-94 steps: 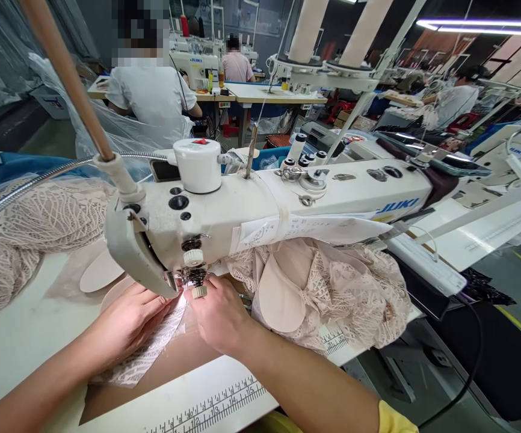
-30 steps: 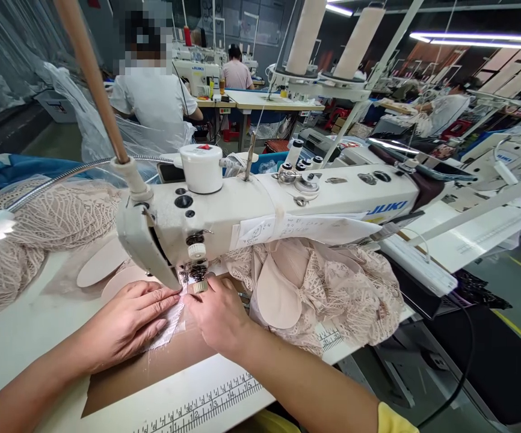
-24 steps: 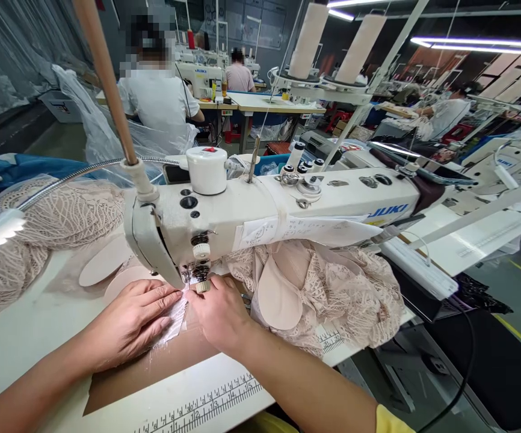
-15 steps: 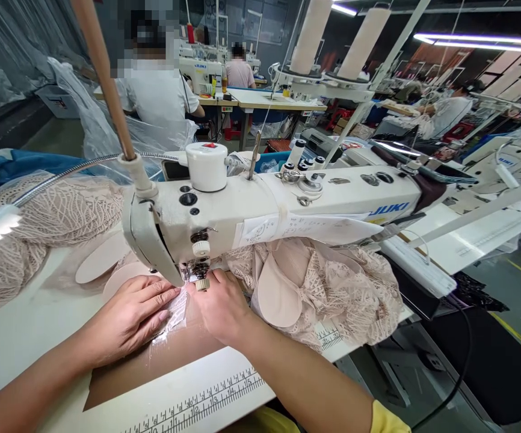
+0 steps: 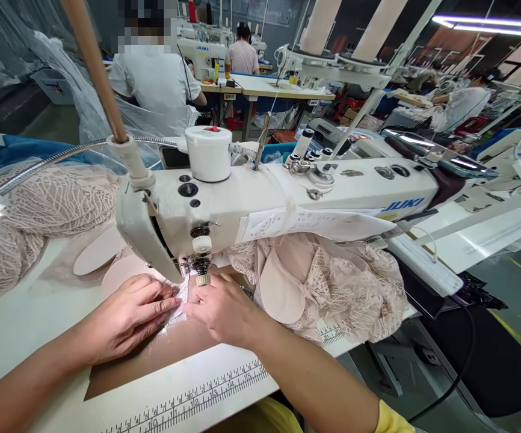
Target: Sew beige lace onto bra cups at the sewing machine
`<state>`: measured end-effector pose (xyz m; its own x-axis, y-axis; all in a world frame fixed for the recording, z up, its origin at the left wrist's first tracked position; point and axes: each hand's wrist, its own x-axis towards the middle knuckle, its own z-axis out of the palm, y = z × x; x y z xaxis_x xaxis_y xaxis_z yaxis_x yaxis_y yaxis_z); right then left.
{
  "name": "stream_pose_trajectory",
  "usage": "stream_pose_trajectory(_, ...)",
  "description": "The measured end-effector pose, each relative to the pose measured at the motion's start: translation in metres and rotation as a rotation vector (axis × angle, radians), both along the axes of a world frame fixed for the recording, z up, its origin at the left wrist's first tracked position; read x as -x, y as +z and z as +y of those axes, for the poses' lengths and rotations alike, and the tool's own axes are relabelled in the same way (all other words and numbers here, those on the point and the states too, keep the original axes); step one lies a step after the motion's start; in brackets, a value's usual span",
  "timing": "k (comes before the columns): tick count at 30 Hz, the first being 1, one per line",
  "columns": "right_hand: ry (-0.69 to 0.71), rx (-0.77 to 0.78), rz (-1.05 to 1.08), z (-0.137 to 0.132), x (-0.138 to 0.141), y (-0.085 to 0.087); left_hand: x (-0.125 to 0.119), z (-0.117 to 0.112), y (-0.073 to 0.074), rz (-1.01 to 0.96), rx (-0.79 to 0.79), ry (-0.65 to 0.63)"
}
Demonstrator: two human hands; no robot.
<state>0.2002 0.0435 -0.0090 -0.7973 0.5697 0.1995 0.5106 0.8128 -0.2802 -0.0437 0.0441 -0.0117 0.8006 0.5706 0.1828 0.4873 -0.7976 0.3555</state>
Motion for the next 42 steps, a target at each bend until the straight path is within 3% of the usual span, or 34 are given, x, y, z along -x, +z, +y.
stream_pose_trajectory(18, 0.019, -0.024, 0.032, -0.001, -0.003, 0.000, -0.003, -0.002, 0.001, 0.053, -0.087, -0.040)
stream_pose_trajectory(32, -0.004, -0.017, 0.036, -0.003, 0.000, -0.003, -0.002, -0.004, 0.002, 0.091, -0.021, -0.037)
stream_pose_trajectory(36, -0.008, -0.043, 0.004, -0.005, 0.002, -0.002, -0.005, -0.005, 0.001, 0.044, -0.020, 0.031)
stream_pose_trajectory(42, -0.018, -0.076, -0.008, -0.006, 0.003, -0.001, -0.015, -0.001, -0.002, 0.135, -0.151, 0.148)
